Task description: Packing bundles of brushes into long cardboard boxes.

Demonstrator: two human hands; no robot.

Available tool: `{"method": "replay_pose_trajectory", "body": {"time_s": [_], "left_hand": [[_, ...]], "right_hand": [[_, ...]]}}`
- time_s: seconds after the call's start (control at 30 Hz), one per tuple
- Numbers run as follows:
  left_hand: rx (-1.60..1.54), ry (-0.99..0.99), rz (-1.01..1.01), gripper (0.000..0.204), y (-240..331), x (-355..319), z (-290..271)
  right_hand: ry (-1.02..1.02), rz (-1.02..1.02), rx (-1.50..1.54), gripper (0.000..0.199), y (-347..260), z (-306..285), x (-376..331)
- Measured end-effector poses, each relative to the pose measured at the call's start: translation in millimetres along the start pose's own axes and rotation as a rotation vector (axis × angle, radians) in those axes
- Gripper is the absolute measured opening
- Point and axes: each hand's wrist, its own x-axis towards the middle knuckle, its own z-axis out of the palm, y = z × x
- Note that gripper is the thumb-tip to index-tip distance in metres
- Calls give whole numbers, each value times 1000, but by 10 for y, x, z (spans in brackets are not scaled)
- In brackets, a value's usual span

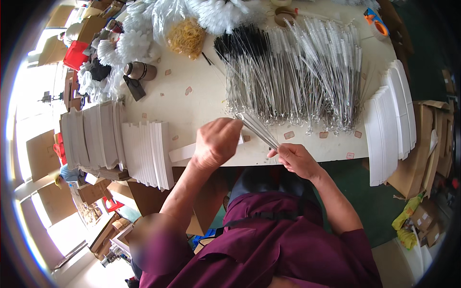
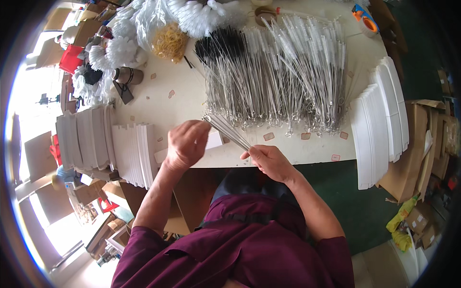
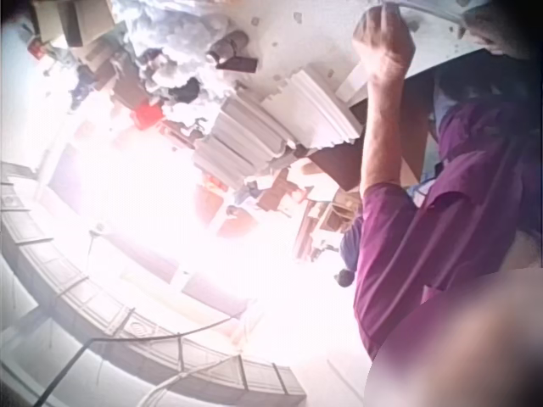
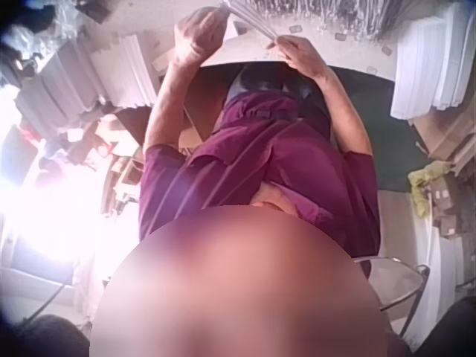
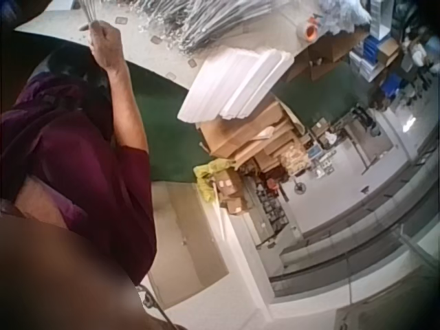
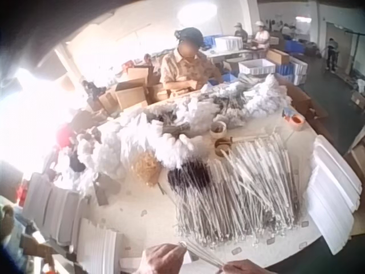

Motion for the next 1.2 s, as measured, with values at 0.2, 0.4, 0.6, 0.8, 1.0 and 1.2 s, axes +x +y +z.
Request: {"method": "replay_pose_trajectory", "body": {"time_s": [0.2, 0.4, 0.6, 0.8, 1.0, 1.2], "left_hand": [[-39, -208, 27, 30, 98, -220, 194], [5, -270, -314, 46, 4, -748, 135], [356, -620, -436, 67, -594, -1527, 189], [372, -689, -392, 60, -813, -1495, 190], [2, -388, -697, 59, -716, -1093, -80], [-1034, 28, -1178, 49, -943, -721, -239]], "right_hand": [[-44, 15, -43, 44, 130, -32, -34], [167, 26, -139, 48, 250, -216, -157], [137, 115, -80, 56, 250, -337, -272], [80, 143, -35, 55, 249, -339, -267], [57, 162, 9, 56, 234, -295, -278], [39, 163, -87, 57, 176, -216, -330]]}}
